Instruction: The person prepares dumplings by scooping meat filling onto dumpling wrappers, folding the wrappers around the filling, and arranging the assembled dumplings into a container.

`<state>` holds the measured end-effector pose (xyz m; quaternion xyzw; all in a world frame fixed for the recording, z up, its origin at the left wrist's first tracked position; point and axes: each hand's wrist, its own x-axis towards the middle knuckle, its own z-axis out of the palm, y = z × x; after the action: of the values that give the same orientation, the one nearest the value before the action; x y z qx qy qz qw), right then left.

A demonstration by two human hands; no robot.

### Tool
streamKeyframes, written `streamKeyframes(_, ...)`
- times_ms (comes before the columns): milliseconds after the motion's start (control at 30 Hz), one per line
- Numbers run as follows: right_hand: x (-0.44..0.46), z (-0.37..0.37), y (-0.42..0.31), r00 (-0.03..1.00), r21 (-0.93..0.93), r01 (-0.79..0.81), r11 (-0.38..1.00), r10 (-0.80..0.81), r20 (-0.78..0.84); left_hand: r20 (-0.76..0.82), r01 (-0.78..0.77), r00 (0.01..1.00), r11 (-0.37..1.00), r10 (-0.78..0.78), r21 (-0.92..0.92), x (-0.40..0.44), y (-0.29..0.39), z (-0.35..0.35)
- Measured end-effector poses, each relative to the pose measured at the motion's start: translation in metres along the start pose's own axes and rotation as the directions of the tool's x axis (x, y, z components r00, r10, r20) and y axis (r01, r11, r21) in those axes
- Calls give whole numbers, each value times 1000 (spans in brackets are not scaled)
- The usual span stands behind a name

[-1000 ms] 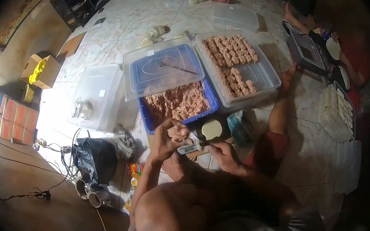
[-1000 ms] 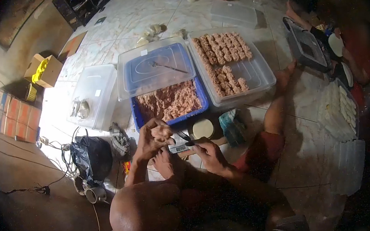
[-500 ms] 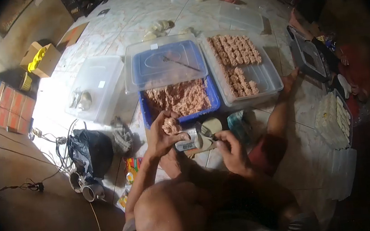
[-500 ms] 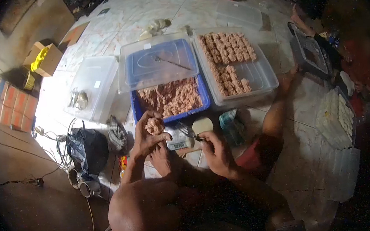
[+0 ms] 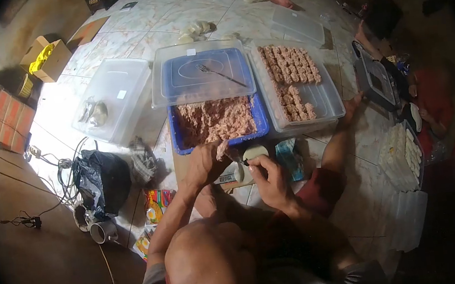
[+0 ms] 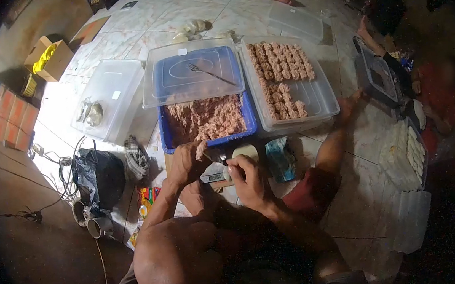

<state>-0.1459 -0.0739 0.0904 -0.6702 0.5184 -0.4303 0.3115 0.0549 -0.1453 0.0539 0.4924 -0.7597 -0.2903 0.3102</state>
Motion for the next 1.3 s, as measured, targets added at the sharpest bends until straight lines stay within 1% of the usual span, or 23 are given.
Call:
streamKeyframes(133,19,14,41,997,108,-57,993,63,-52,-27,-41,999,973,36,-227,-1,-11,-1)
streamKeyframes(200,29,21,68,911,714,-401,573,329,247,-59,-93,995,935,78,-343,-4,-17,-2)
streamKeyframes(233,30,23,78,790,614,-595,519,516,330,68,33,998,957,-14,-287,-5,-14,-9)
streamKeyframes(267,22,20,86,794,615,-590,523,512,327,184,152,976,966,-113,-211,-6,-14,-15)
streamKeyframes(333,8,11,87,548,468,-805,364,758,354,143,95,988,948,-54,-304,-7,-22,-12)
streamKeyframes(367,1,-3,86,528,532,-811,242,696,488,40,27,999,837,-6,-546,-5,-10,-10)
streamKeyframes(400,-2,-5,76,514,525,-819,230,701,495,-6,-28,1000,827,30,-562,-7,-18,-4)
streamKeyframes(467,-5,-16,44,838,301,-543,784,487,244,-46,-82,997,815,67,-574,-9,-26,2)
streamKeyframes(500,-2,-18,20,987,55,-133,990,127,101,18,-22,999,848,37,-530,-6,-25,2)
streamKeyframes(600,1,-33,-22,991,-267,121,956,-99,95,39,-36,998,946,51,-322,3,-12,-4)
streamKeyframes(667,0,-31,-24,993,-276,110,955,-92,79,40,-182,978,934,204,-308,8,-12,1)
streamKeyframes(733,2,-26,-14,981,-327,184,927,-154,115,130,-131,977,957,169,-257,6,-31,15)
streamKeyframes(800,4,-22,-12,982,-286,184,940,-163,96,-83,-360,931,931,354,-62,2,-45,31)
streamKeyframes(867,8,-21,-11,994,-74,99,992,-96,43,-99,-324,940,945,326,33,-2,-11,-1)
streamKeyframes(933,16,-14,12,965,-74,246,966,-251,-78,272,170,961,887,-52,-430,3,6,-18)
streamKeyframes(1000,20,-16,32,946,434,-312,845,320,57,301,119,953,874,32,-471,1,7,-23)
streamKeyframes(1033,24,-12,59,908,600,-412,686,367,204,227,92,973,816,49,-570,-5,6,-20)
streamKeyframes(1067,19,-9,88,909,601,-407,688,369,193,150,56,987,749,59,-660,-9,5,-18)
streamKeyframes(1133,5,-7,118,632,471,-754,458,702,329,93,-1,993,774,77,-633,-16,-1,-11)
streamKeyframes(1167,-4,-13,118,615,412,-777,477,715,332,117,40,992,794,40,-607,-19,-11,-6)
streamKeyframes(1200,-11,-29,122,523,427,-844,324,670,527,131,84,991,809,-9,-582,-18,-18,-2)
streamKeyframes(1267,-18,-34,78,697,238,-716,657,653,296,141,112,989,796,-34,-595,-25,-19,1)
streamKeyframes(1300,-15,-29,55,969,55,-242,969,238,70,204,185,976,758,-70,-625,-20,-16,4)
